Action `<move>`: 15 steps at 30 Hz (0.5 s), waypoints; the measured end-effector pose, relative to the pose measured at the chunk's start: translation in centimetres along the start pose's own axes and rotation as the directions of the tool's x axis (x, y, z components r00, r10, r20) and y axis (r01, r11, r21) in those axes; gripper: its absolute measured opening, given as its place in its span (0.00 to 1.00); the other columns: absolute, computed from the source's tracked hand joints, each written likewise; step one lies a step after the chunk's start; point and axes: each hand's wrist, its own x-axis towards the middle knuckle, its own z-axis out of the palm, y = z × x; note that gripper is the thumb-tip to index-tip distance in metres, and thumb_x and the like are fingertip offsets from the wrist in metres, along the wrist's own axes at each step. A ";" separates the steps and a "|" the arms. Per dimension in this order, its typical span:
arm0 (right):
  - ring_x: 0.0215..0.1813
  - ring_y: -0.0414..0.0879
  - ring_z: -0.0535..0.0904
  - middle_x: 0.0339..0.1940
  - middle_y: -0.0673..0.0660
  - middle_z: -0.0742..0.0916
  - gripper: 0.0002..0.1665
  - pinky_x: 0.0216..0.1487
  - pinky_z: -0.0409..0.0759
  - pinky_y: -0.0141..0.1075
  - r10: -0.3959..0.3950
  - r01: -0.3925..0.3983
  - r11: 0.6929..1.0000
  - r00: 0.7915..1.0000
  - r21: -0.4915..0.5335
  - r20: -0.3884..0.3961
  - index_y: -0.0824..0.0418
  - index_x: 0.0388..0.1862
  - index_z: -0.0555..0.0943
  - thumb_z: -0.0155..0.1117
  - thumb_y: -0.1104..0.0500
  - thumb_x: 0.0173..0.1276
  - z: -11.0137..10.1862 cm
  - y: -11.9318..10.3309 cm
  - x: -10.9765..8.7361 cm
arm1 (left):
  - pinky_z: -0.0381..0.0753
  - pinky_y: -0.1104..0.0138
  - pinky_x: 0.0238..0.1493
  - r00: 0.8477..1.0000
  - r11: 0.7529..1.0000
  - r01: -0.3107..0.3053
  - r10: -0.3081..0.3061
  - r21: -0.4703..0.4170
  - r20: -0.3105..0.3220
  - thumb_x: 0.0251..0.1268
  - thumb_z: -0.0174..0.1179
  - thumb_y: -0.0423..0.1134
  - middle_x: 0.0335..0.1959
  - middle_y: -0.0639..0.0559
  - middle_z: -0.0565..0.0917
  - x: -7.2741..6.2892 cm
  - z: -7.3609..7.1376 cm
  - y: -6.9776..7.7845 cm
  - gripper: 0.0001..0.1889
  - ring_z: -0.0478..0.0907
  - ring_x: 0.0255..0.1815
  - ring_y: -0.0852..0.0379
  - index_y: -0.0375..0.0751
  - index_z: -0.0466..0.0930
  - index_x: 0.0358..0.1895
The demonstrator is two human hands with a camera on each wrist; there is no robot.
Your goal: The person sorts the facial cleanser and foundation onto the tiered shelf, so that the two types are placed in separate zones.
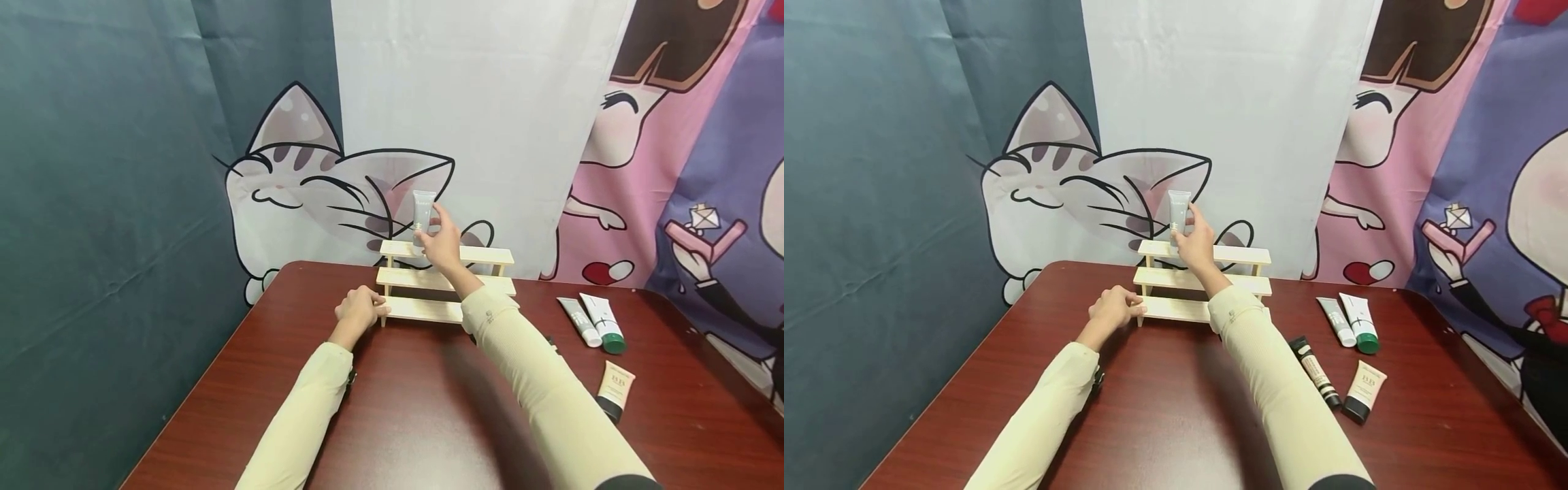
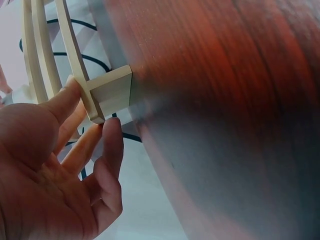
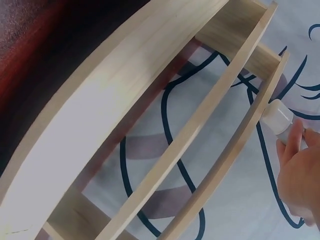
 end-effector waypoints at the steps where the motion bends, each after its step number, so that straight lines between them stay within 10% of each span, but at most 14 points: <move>1: 0.51 0.65 0.89 0.60 0.70 0.83 0.47 0.33 0.90 0.42 0.004 -0.004 1.000 1.000 -0.002 0.000 0.59 0.83 0.66 0.73 0.73 0.69 0.0 0.0 0.1 | 0.82 0.49 0.51 1.000 1.000 -0.001 0.001 0.001 0.000 0.66 0.75 0.53 0.58 0.49 0.89 0.0 0.0 0.0 0.14 0.86 0.55 0.41 0.59 0.94 0.52; 15: 0.52 0.65 0.89 0.60 0.70 0.82 0.36 0.32 0.89 0.37 -0.016 0.015 1.000 0.999 0.025 0.034 0.67 0.73 0.71 0.73 0.73 0.69 0.8 0.6 0.4 | 0.81 0.49 0.52 1.000 1.000 0.006 -0.006 0.010 0.001 0.66 0.76 0.53 0.58 0.48 0.89 -0.1 0.0 0.2 0.14 0.86 0.56 0.40 0.59 0.94 0.52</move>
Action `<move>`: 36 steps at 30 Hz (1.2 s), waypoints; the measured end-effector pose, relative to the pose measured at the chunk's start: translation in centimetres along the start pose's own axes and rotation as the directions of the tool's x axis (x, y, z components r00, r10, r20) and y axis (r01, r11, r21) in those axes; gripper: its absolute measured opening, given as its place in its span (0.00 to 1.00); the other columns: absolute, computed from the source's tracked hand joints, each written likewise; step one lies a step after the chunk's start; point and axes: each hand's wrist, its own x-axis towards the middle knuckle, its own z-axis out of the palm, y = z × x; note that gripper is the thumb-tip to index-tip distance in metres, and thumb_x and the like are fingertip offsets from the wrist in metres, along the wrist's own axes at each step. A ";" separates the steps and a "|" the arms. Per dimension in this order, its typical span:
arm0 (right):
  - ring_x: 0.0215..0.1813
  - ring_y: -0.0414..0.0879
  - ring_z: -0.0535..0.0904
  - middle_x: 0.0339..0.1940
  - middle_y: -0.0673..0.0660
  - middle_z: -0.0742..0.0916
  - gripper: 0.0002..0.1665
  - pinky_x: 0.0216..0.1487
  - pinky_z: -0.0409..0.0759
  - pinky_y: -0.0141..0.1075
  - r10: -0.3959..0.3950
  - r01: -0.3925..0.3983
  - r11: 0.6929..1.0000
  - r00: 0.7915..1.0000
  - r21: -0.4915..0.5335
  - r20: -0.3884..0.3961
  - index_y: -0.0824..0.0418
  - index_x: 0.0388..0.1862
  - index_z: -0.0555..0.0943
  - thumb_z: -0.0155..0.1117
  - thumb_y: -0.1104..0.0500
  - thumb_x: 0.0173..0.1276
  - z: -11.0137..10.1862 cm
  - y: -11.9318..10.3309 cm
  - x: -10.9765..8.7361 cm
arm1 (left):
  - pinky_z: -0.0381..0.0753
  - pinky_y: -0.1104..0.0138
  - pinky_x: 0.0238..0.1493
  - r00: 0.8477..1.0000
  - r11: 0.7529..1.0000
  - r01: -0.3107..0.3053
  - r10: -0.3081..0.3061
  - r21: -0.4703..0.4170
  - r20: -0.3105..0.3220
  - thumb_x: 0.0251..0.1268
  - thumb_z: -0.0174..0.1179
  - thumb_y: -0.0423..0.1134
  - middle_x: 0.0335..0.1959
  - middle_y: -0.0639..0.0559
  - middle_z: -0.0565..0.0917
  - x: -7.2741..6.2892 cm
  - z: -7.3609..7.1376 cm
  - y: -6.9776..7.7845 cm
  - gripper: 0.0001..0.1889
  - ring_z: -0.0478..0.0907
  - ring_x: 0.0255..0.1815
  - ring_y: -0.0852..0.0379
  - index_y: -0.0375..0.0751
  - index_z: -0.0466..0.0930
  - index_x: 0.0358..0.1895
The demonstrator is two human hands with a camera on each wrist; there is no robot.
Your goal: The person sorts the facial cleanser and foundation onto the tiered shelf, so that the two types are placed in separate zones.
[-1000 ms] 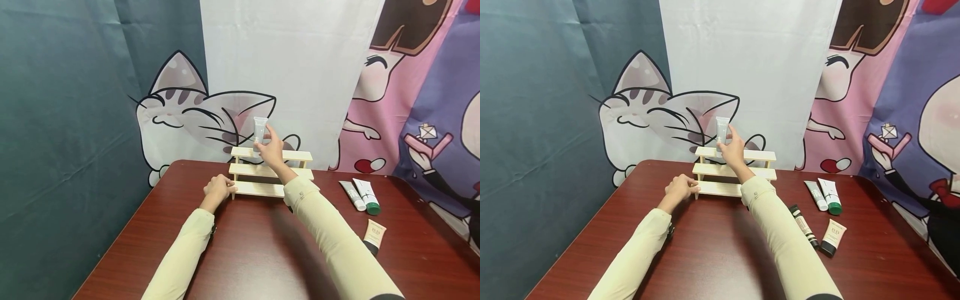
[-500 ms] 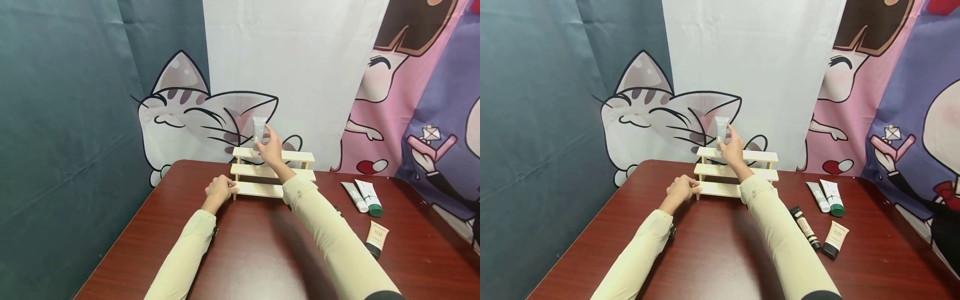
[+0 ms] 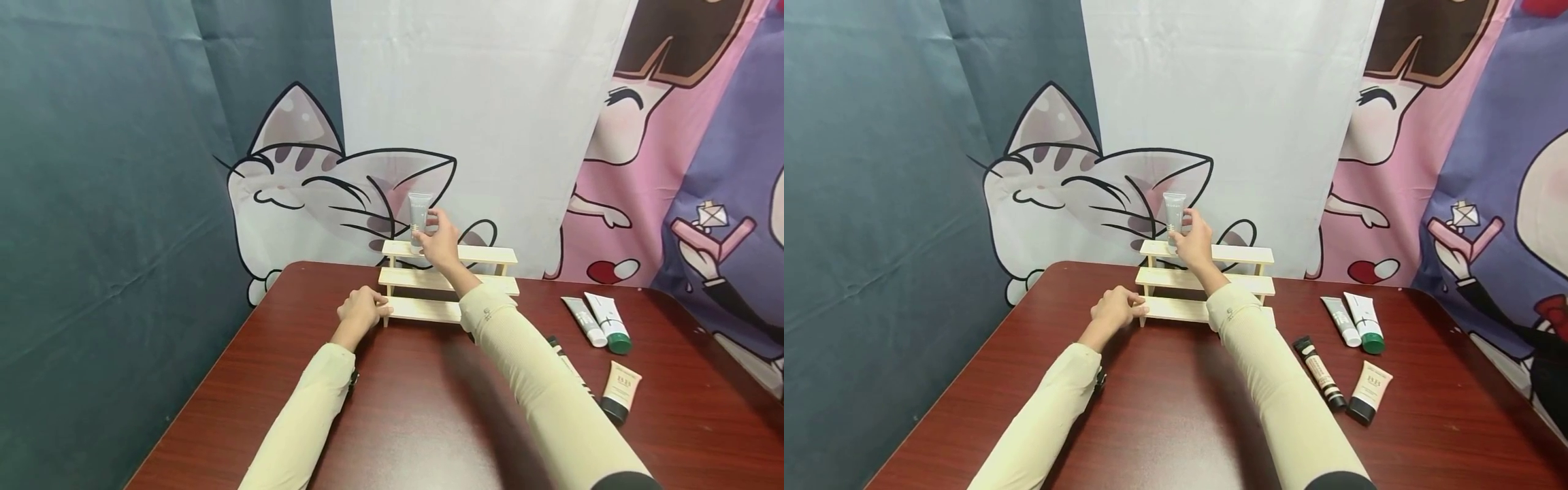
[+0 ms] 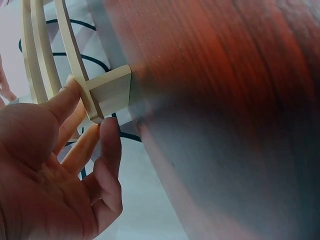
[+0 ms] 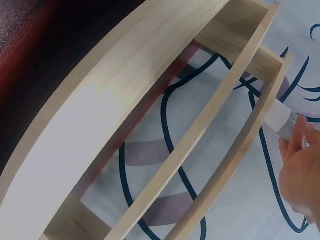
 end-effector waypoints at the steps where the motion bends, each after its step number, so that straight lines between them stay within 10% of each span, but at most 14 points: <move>1: 0.52 0.65 0.89 0.60 0.70 0.83 0.34 0.32 0.89 0.37 -0.002 0.002 1.000 1.000 -0.004 0.003 0.68 0.72 0.71 0.73 0.72 0.69 0.0 0.0 0.0 | 0.81 0.48 0.52 1.000 1.000 -0.001 0.001 0.001 0.001 0.66 0.75 0.53 0.58 0.48 0.89 0.0 0.0 0.0 0.14 0.86 0.56 0.40 0.59 0.94 0.52; 36: 0.60 0.63 0.86 0.62 0.71 0.86 0.38 0.49 0.89 0.46 0.115 -0.094 0.985 0.983 -0.146 0.143 0.68 0.76 0.71 0.75 0.64 0.71 -2.6 1.6 -1.1 | 0.81 0.48 0.52 1.000 1.000 -0.010 0.010 0.001 0.001 0.67 0.75 0.53 0.60 0.49 0.88 -0.1 -0.2 -0.2 0.14 0.85 0.58 0.41 0.60 0.94 0.54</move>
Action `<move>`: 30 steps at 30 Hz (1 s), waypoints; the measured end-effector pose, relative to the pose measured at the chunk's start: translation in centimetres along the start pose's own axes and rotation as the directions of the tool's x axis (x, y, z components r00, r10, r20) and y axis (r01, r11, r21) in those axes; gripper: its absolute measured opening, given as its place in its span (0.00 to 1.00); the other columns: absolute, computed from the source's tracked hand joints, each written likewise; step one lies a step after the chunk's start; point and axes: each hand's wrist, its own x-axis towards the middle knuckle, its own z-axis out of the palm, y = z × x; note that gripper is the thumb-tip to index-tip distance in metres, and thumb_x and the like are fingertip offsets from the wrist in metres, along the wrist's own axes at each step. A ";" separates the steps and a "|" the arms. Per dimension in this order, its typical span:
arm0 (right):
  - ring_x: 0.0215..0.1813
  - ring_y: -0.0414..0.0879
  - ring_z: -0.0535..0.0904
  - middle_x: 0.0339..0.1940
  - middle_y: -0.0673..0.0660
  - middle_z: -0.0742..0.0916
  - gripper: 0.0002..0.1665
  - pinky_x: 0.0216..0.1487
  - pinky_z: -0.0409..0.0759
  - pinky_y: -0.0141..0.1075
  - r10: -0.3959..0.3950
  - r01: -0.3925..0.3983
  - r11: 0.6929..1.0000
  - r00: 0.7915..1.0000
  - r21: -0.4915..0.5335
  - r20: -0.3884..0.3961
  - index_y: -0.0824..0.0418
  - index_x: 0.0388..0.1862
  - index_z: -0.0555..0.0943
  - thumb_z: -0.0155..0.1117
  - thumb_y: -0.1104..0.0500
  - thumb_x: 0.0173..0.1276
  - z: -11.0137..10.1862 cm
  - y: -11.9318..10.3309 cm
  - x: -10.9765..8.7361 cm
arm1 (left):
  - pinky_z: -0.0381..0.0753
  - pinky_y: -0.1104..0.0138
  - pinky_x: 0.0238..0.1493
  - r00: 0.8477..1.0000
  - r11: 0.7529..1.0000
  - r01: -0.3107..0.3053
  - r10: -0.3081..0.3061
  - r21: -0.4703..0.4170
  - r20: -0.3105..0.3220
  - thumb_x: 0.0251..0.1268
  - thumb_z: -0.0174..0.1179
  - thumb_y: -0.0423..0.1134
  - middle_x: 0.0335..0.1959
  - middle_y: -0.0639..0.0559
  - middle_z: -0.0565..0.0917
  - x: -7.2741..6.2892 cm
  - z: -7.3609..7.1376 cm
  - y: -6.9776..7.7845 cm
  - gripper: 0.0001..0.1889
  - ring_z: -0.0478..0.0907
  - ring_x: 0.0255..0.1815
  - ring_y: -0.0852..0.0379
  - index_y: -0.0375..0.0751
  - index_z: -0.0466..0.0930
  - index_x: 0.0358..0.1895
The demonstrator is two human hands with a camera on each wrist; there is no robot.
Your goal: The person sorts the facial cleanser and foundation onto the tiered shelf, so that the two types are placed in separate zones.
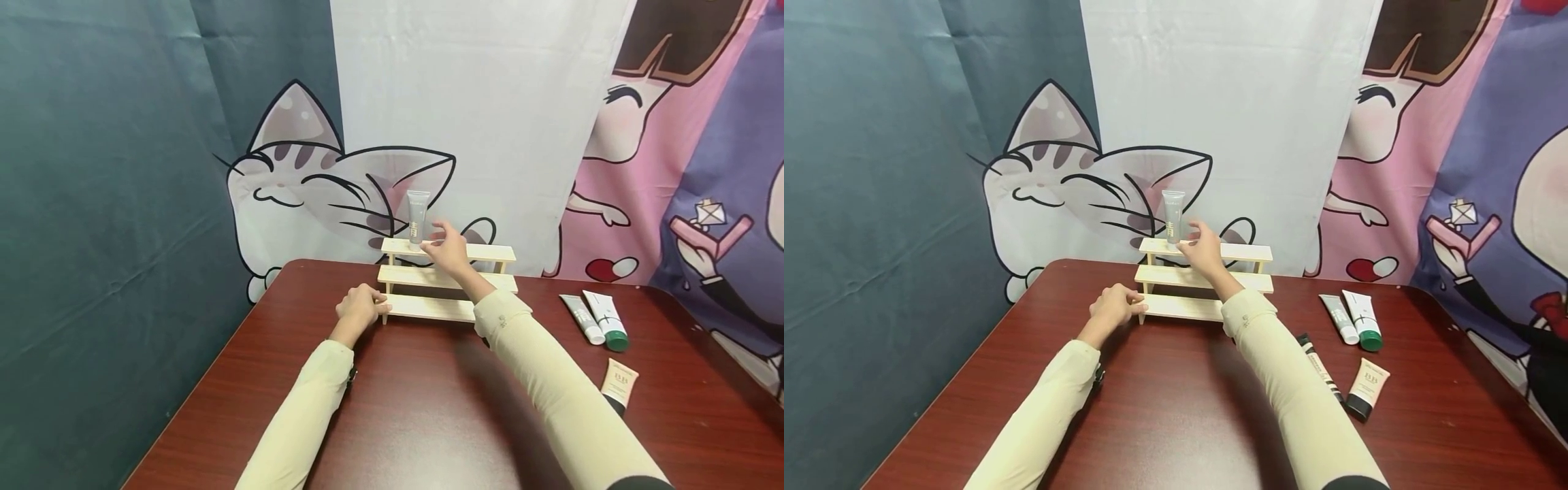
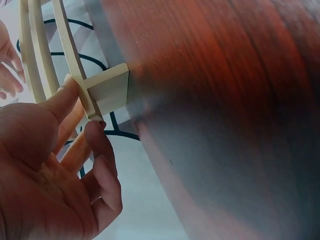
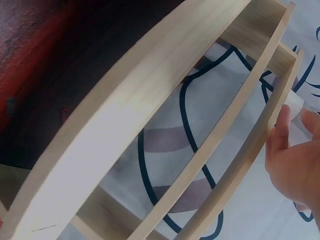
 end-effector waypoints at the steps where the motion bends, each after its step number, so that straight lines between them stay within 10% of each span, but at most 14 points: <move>1: 0.60 0.63 0.86 0.62 0.71 0.86 0.38 0.50 0.89 0.46 -0.002 0.002 1.000 1.000 -0.005 0.002 0.68 0.76 0.71 0.75 0.64 0.71 -0.1 0.2 -0.1 | 0.81 0.48 0.53 1.000 1.000 0.000 0.000 0.000 0.001 0.67 0.75 0.53 0.60 0.48 0.88 0.0 0.0 0.0 0.14 0.85 0.58 0.41 0.60 0.94 0.53; 18: 0.58 0.64 0.87 0.61 0.72 0.86 0.32 0.46 0.90 0.48 -0.043 0.042 0.997 0.999 0.067 0.009 0.69 0.73 0.75 0.71 0.67 0.73 -2.1 0.8 -1.7 | 0.80 0.49 0.58 0.999 0.999 -0.048 0.048 0.024 -0.014 0.68 0.75 0.52 0.59 0.54 0.89 0.3 -0.1 0.4 0.15 0.80 0.65 0.45 0.55 0.94 0.54; 30: 0.56 0.66 0.88 0.57 0.71 0.87 0.29 0.44 0.90 0.52 -0.045 0.045 0.998 0.999 0.047 0.010 0.69 0.70 0.77 0.71 0.67 0.72 -5.2 2.2 -3.3 | 0.62 0.49 0.59 0.992 0.991 -0.122 0.124 0.061 -0.030 0.62 0.79 0.53 0.52 0.46 0.87 0.6 0.0 -0.3 0.19 0.67 0.56 0.42 0.51 0.94 0.53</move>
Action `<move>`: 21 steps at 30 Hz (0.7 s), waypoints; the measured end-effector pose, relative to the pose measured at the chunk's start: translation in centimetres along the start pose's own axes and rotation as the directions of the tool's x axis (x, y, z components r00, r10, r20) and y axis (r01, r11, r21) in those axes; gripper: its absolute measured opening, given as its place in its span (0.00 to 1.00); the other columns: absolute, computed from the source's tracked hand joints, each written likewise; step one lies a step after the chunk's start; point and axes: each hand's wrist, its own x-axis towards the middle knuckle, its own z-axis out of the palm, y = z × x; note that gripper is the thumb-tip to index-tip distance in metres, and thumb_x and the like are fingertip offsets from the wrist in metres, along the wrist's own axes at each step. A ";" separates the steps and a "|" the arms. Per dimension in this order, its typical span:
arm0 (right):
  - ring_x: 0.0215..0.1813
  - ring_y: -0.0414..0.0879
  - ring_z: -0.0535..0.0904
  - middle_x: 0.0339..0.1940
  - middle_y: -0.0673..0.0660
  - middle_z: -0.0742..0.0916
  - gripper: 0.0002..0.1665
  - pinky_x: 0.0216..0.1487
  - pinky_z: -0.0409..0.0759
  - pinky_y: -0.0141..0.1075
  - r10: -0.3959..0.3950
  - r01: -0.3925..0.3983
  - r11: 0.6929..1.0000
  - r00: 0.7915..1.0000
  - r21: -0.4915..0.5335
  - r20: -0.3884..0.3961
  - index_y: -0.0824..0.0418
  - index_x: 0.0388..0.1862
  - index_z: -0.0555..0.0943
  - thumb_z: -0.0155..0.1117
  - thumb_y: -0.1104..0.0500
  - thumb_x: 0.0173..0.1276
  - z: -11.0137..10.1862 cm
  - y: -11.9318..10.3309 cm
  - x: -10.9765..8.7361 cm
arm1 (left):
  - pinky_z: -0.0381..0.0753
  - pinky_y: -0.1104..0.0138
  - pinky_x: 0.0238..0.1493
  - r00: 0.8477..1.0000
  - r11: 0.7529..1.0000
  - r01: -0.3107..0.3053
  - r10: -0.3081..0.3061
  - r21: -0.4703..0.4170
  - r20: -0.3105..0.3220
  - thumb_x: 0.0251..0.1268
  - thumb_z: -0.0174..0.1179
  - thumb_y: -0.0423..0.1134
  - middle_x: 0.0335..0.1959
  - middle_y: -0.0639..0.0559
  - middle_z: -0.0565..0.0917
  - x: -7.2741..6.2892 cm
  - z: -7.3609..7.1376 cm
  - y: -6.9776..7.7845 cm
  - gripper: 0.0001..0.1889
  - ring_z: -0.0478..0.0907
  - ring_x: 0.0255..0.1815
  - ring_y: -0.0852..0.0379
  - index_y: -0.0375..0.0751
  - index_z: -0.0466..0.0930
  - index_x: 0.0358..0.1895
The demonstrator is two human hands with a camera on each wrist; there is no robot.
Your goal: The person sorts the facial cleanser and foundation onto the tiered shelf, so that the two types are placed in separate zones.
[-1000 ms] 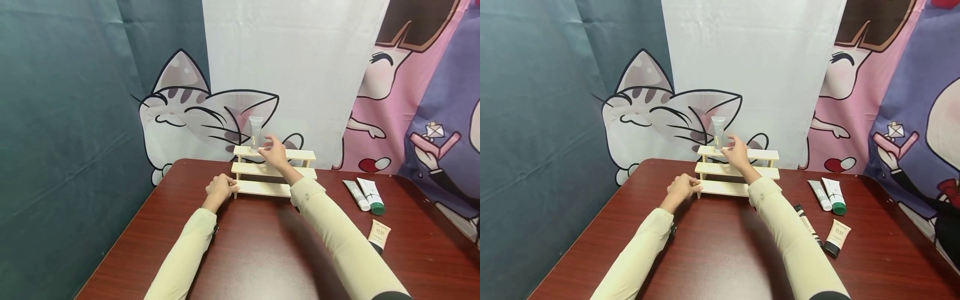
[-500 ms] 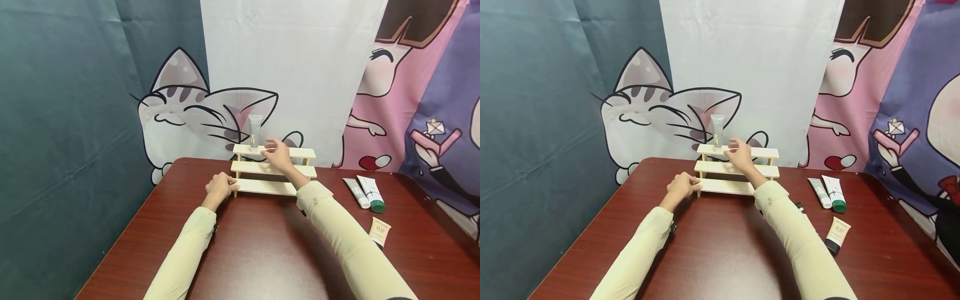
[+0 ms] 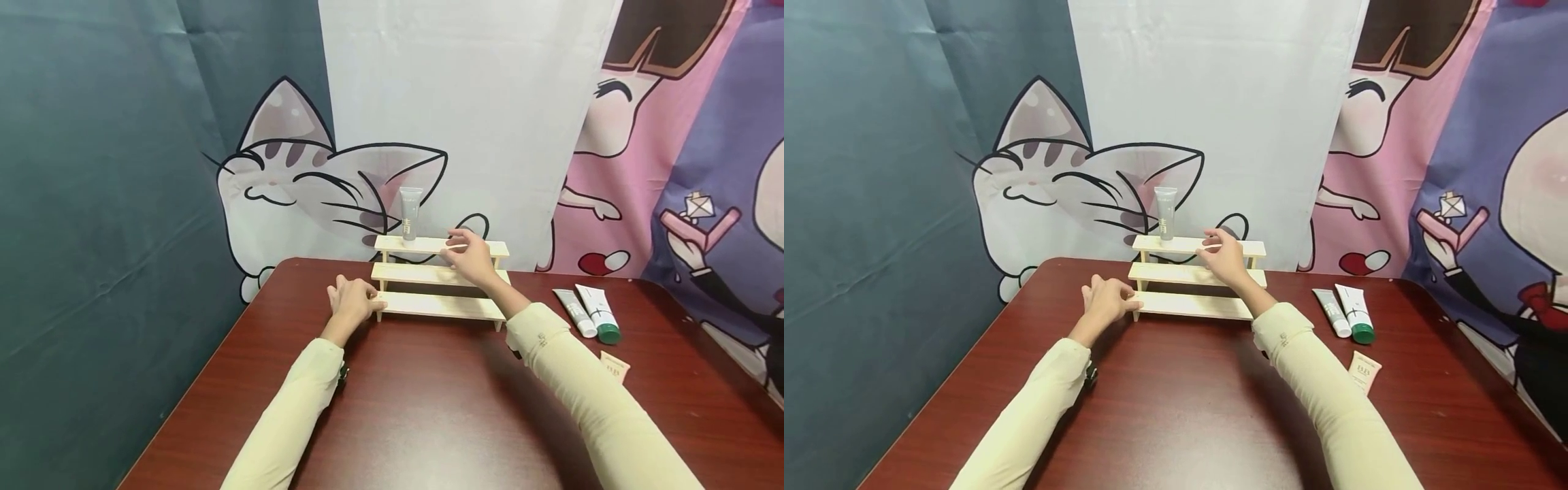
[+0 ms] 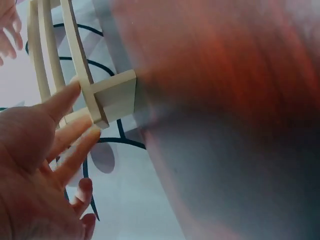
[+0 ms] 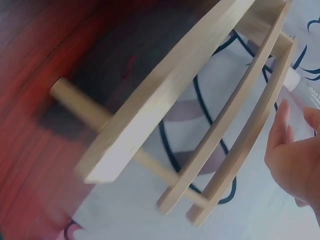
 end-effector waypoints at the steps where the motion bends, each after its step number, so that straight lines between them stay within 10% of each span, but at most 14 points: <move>1: 0.56 0.66 0.87 0.57 0.71 0.87 0.29 0.44 0.90 0.52 0.003 -0.003 1.000 1.000 -0.004 0.001 0.69 0.70 0.77 0.71 0.67 0.72 -0.4 0.2 -0.2 | 0.62 0.47 0.60 1.000 1.000 -0.009 0.009 -0.009 0.016 0.62 0.78 0.54 0.55 0.45 0.86 0.1 -0.1 -0.2 0.20 0.67 0.58 0.41 0.51 0.94 0.54; 11: 0.54 0.65 0.88 0.55 0.72 0.86 0.26 0.35 0.89 0.36 0.019 -0.019 1.000 1.000 -0.006 -0.012 0.71 0.69 0.77 0.69 0.68 0.75 -3.0 1.2 -1.0 | 0.77 0.39 0.61 0.992 0.980 -0.003 0.028 -0.200 0.125 0.66 0.76 0.49 0.69 0.41 0.81 1.0 -0.4 -2.3 0.25 0.76 0.70 0.38 0.46 0.87 0.63; 21: 0.59 0.67 0.86 0.59 0.73 0.85 0.27 0.46 0.90 0.46 0.057 -0.057 0.998 0.998 -0.034 -0.009 0.73 0.70 0.76 0.69 0.68 0.75 -5.6 1.9 -2.5 | 0.75 0.37 0.62 0.994 0.973 0.025 -0.001 -0.227 0.106 0.66 0.76 0.47 0.70 0.42 0.79 0.7 0.7 -1.3 0.23 0.74 0.71 0.36 0.47 0.88 0.62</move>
